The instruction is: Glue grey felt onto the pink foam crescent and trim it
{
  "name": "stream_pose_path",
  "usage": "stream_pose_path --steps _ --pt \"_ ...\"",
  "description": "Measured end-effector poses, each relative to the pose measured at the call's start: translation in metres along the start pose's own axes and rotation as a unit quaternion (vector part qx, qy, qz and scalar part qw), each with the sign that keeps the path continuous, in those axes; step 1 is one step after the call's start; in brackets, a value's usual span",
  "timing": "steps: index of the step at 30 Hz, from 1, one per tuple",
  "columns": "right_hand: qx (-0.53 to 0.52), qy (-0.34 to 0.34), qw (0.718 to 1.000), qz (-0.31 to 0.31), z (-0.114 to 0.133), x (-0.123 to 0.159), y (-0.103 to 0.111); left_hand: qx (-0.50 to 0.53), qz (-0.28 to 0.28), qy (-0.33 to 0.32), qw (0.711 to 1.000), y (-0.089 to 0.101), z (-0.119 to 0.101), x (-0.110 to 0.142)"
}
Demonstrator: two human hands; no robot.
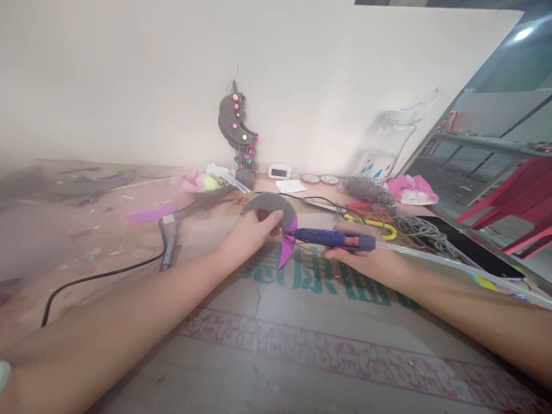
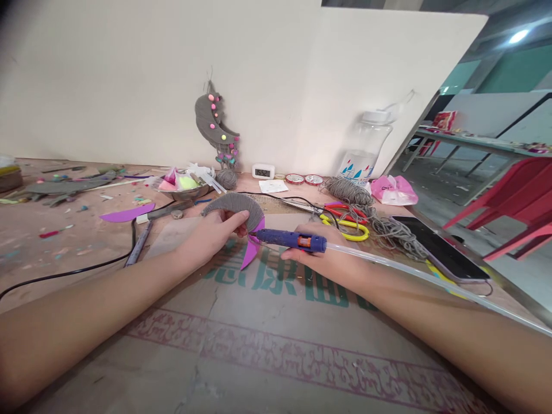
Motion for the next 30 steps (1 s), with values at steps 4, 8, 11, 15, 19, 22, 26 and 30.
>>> stream_pose_path --steps 4,8,11,15,19,22,26,30 --pt "0.014 0.016 1.0 -0.018 0.002 0.0 0.002 0.008 0.002 -0.008 1.0 -0.001 0.001 0.0" --pt "0.028 0.027 0.999 -0.027 0.003 0.001 0.002 0.009 -0.002 -0.006 1.0 -0.001 0.003 0.0" --pt "0.026 0.024 0.999 -0.033 0.002 0.001 0.002 0.012 0.001 -0.007 1.0 -0.002 0.003 -0.001" --pt "0.025 0.011 0.999 -0.023 0.001 0.001 0.002 0.018 0.006 -0.013 1.0 -0.002 0.003 -0.002" --pt "0.031 0.004 0.999 -0.011 -0.001 0.0 0.003 0.017 0.005 -0.01 1.0 -0.001 0.002 -0.001" --pt "0.045 0.006 0.999 -0.019 -0.001 0.0 0.003 0.007 0.0 -0.001 1.0 0.001 -0.002 0.001" --pt "0.047 0.006 0.998 -0.035 -0.001 -0.001 0.004 0.011 -0.005 0.004 1.0 0.002 -0.006 0.003" --pt "0.032 -0.006 0.999 -0.041 -0.005 0.0 0.004 0.03 0.003 -0.007 1.0 0.0 -0.007 0.002"
Point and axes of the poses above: each hand's wrist, its own x-axis away from the middle knuckle, its own y-axis out of the back of the hand, z = x × y, the point moved 3 cm from there along -x, towards the middle knuckle, and after that the axes turned 7 degrees about -z, right-handed, at the moved point
